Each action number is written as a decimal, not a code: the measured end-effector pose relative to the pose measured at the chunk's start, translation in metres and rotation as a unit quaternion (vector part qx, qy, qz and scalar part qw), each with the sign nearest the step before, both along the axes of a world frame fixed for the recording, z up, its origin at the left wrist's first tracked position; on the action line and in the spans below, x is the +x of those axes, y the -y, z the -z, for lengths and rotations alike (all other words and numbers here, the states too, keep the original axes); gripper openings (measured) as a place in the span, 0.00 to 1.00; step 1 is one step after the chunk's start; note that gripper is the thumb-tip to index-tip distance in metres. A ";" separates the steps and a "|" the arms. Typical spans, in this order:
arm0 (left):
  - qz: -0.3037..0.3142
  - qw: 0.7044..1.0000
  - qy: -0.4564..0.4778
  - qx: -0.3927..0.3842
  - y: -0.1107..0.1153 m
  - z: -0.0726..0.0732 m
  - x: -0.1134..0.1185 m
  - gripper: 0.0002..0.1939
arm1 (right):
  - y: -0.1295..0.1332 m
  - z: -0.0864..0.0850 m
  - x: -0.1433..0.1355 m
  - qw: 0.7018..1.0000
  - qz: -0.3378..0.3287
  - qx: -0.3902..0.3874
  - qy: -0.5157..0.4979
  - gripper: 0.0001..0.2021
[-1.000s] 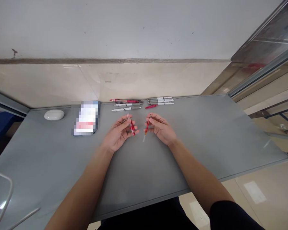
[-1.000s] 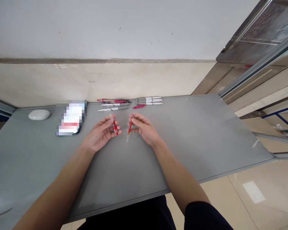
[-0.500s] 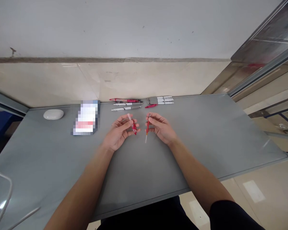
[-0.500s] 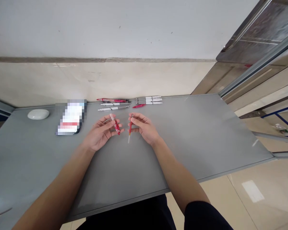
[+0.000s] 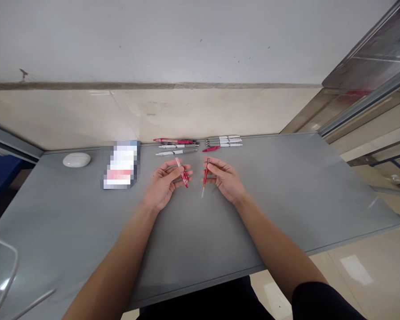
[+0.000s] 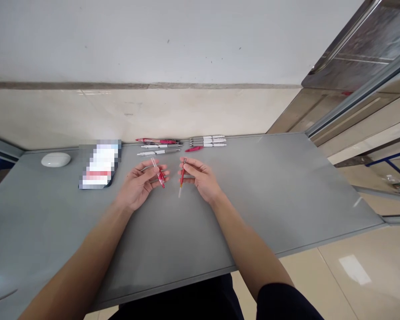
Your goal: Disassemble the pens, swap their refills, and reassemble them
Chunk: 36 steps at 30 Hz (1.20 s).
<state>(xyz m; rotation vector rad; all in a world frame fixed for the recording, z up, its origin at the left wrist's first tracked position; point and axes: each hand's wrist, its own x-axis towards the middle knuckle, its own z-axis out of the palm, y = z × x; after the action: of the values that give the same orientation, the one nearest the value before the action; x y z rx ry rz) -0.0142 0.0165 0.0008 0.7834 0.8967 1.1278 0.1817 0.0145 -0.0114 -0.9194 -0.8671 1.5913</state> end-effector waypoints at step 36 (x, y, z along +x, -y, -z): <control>0.061 0.998 -0.016 0.023 0.001 0.004 -0.001 0.13 | 0.002 -0.001 -0.002 0.999 0.008 0.035 0.035 0.11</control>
<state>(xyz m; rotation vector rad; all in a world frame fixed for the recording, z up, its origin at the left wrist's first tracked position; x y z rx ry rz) -0.0150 0.0151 -0.0035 0.8847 0.8405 1.0352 0.1796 0.0121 -0.0100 -0.9346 -0.9579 1.5128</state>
